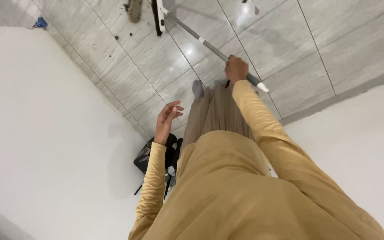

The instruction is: Sweeping debris and dust on a tiled floor using a broom.

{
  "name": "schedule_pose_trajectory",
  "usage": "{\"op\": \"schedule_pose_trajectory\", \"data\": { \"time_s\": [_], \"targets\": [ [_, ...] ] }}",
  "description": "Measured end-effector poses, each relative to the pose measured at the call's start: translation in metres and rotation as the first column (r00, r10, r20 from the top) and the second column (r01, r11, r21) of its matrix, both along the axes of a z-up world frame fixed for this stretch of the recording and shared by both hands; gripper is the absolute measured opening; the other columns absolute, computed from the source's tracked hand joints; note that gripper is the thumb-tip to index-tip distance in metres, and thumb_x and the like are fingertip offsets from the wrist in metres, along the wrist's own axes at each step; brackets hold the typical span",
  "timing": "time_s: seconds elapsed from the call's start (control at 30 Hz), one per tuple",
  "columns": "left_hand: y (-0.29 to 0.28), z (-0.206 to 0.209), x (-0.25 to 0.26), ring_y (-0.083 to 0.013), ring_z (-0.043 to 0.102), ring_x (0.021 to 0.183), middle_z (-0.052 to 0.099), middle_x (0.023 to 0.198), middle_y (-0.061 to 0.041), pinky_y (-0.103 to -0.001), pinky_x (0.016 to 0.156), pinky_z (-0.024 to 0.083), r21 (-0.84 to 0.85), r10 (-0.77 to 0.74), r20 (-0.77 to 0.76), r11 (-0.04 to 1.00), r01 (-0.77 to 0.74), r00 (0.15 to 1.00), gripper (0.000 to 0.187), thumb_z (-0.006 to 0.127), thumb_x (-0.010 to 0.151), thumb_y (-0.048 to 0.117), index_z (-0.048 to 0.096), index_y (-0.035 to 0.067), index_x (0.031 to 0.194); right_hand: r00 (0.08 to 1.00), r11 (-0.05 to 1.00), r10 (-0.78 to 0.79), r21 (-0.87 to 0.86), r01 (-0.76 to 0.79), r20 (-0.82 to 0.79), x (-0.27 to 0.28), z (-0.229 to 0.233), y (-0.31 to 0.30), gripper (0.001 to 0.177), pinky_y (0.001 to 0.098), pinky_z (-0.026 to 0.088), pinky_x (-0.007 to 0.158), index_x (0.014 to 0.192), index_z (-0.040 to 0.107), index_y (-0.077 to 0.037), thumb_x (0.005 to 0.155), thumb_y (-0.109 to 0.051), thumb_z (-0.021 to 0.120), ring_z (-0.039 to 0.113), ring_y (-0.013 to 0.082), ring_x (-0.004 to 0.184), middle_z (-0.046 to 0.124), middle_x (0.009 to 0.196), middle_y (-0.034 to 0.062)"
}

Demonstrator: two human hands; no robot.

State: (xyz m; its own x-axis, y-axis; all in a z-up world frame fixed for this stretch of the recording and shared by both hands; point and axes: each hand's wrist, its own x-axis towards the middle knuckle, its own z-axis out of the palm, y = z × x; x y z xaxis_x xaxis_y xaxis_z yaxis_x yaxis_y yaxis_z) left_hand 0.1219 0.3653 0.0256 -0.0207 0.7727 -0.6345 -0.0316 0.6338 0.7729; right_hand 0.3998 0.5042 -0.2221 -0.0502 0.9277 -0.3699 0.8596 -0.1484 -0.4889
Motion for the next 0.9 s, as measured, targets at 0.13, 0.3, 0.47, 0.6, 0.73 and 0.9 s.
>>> {"op": "schedule_pose_trajectory", "data": {
  "time_s": [0.13, 0.3, 0.47, 0.6, 0.73, 0.9],
  "targets": [
    [0.034, -0.011, 0.019, -0.0188, 0.068, 0.102, 0.071, 0.111, -0.009, -0.036, 0.097, 0.056, 0.030, -0.076, 0.030, 0.997, 0.075, 0.997, 0.037, 0.055, 0.107, 0.027, 0.063, 0.003, 0.134, 0.946, 0.967, -0.187, -0.122, 0.226, 0.266, 0.180, 0.041, -0.030, 0.054, 0.0463, 0.050, 0.057, 0.080, 0.075, -0.010, 0.106, -0.053, 0.055, 0.066, 0.0314, 0.062, 0.069, 0.069, 0.0118],
    [0.076, -0.021, 0.047, -0.0174, 0.066, 0.103, 0.070, 0.112, -0.007, -0.034, 0.097, 0.055, 0.121, -0.213, 0.107, 0.972, 0.200, 0.971, 0.037, 0.056, 0.108, 0.027, 0.062, 0.003, 0.135, 0.674, 0.968, -0.237, 0.114, 0.223, 0.700, 0.457, 0.110, -0.150, 0.052, 0.0491, 0.048, 0.062, 0.083, 0.084, -0.016, 0.109, -0.056, 0.065, 0.068, 0.0328, 0.064, 0.073, 0.076, 0.0111],
    [0.114, -0.024, 0.073, -0.0160, 0.066, 0.105, 0.070, 0.112, -0.007, -0.033, 0.099, 0.054, 0.167, -0.315, 0.142, 0.942, 0.291, 0.938, 0.037, 0.057, 0.108, 0.028, 0.063, 0.003, 0.135, 0.515, 0.970, -0.193, 0.084, 0.228, 0.835, 0.539, 0.158, -0.221, 0.038, 0.0373, 0.042, 0.055, 0.081, 0.081, -0.014, 0.102, -0.039, 0.061, 0.064, 0.0256, 0.054, 0.069, 0.063, 0.0089],
    [0.133, -0.015, 0.079, -0.0148, 0.064, 0.112, 0.067, 0.123, -0.004, -0.033, 0.099, 0.054, 0.181, -0.330, 0.158, 0.936, 0.301, 0.931, 0.036, 0.057, 0.107, 0.026, 0.062, 0.003, 0.134, 0.430, 0.888, -0.015, -0.185, 0.421, 0.903, 0.531, 0.067, -0.234, 0.034, 0.0350, 0.040, 0.051, 0.070, 0.072, -0.011, 0.098, -0.026, 0.062, 0.071, 0.0202, 0.066, 0.072, 0.063, 0.0036],
    [0.157, -0.012, 0.077, -0.0158, 0.064, 0.106, 0.070, 0.113, -0.007, -0.033, 0.098, 0.054, 0.198, -0.356, 0.109, 0.923, 0.331, 0.928, 0.036, 0.057, 0.109, 0.025, 0.063, 0.003, 0.136, 0.465, 0.860, -0.053, -0.196, 0.470, 0.884, 0.396, 0.023, -0.162, 0.009, 0.0345, 0.042, 0.046, 0.084, 0.075, -0.017, 0.082, -0.024, 0.068, 0.069, 0.0230, 0.060, 0.070, 0.072, 0.0052],
    [0.179, -0.004, 0.065, -0.0158, 0.067, 0.105, 0.070, 0.114, -0.007, -0.034, 0.096, 0.057, 0.185, -0.294, 0.118, 0.945, 0.270, 0.949, 0.035, 0.055, 0.108, 0.024, 0.062, 0.003, 0.135, 0.746, 0.958, -0.014, -0.206, 0.202, 0.666, 0.200, 0.033, -0.096, 0.020, 0.0382, 0.054, 0.060, 0.100, 0.071, -0.006, 0.088, -0.022, 0.066, 0.074, 0.0238, 0.070, 0.074, 0.080, 0.0076]
  ]
}}
